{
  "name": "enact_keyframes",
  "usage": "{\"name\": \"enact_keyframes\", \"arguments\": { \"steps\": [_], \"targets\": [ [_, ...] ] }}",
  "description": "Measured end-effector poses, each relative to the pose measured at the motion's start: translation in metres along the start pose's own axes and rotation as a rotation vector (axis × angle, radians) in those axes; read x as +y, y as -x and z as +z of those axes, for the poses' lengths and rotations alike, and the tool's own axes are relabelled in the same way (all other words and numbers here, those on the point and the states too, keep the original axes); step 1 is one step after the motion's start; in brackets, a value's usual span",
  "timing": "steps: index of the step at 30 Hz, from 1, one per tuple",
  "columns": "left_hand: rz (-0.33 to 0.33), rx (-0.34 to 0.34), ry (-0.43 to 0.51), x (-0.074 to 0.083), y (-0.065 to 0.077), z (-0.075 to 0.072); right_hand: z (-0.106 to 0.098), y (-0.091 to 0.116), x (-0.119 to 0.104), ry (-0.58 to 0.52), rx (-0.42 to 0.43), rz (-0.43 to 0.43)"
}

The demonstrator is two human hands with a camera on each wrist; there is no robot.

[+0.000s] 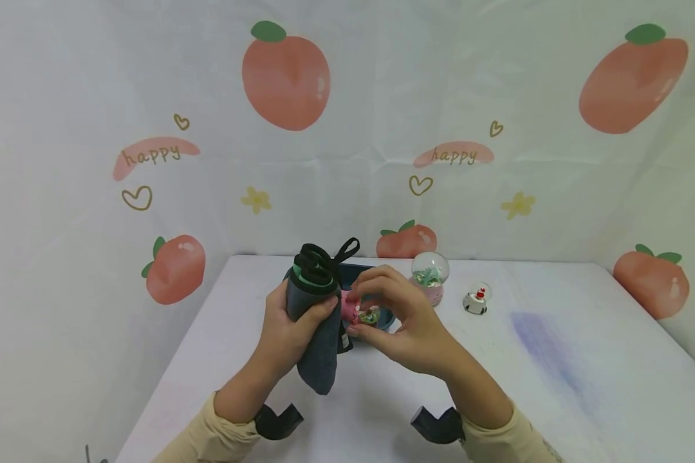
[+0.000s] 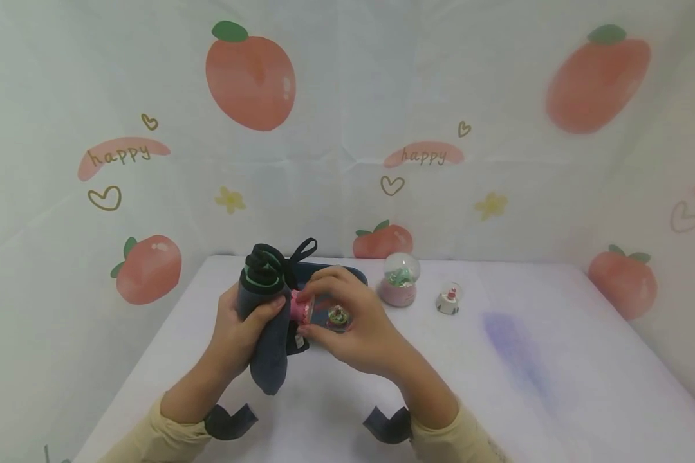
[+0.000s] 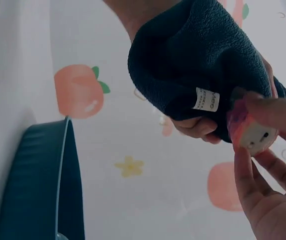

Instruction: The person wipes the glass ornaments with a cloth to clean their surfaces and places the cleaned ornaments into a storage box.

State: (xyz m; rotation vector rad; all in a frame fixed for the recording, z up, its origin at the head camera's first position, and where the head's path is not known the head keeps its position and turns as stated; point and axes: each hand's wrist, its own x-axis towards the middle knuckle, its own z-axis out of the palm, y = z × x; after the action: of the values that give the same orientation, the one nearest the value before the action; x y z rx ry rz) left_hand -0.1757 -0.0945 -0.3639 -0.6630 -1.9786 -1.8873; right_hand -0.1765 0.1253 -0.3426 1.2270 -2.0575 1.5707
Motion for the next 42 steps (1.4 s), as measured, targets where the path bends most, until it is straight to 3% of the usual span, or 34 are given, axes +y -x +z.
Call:
{"name": "enact_keyframes", "arguments": {
  "steps": [4,9,12,14,17,21,23,28,30,38,42],
  "targets": [
    [-0.023,0.008,-0.005,0.0010,-0.0002,-0.0003,-0.0007,-0.0007,-0.0003,0.045,0.014,-0.001],
    [-0.051,0.022,-0.008,0.0023,0.0005,0.0001,-0.0018,-0.0001,-0.0028,0.094,-0.009,0.183],
    [-0.052,0.026,-0.007,0.0019,0.0012,0.0004,-0.0017,0.0000,-0.0032,0.085,-0.027,0.234],
    [-0.037,0.032,-0.009,0.0010,0.0015,0.0002,-0.0013,0.0000,-0.0029,0.057,-0.026,0.199],
    [-0.004,0.036,-0.010,-0.0001,0.0013,-0.0003,-0.0007,-0.0005,-0.0026,0.030,-0.015,0.079],
    [0.014,0.035,-0.003,-0.0005,0.0007,-0.0006,0.0002,-0.0019,-0.0014,0.055,0.006,-0.049],
    [0.010,0.027,0.002,-0.0002,0.0008,-0.0003,0.0003,-0.0019,-0.0023,0.079,0.013,-0.034],
    [0.006,0.013,0.008,-0.0001,0.0019,0.0006,-0.0003,-0.0010,-0.0060,0.107,0.005,0.149],
    [0.007,0.015,0.004,-0.0005,0.0020,0.0004,-0.0004,-0.0005,-0.0058,0.093,-0.002,0.184],
    [0.036,0.014,-0.005,-0.0007,0.0010,-0.0013,0.0014,0.0000,-0.0034,0.081,0.007,-0.025],
    [0.021,-0.004,0.012,-0.0009,0.0011,0.0002,0.0012,0.0002,-0.0039,0.131,0.014,0.009]
  ]
}}
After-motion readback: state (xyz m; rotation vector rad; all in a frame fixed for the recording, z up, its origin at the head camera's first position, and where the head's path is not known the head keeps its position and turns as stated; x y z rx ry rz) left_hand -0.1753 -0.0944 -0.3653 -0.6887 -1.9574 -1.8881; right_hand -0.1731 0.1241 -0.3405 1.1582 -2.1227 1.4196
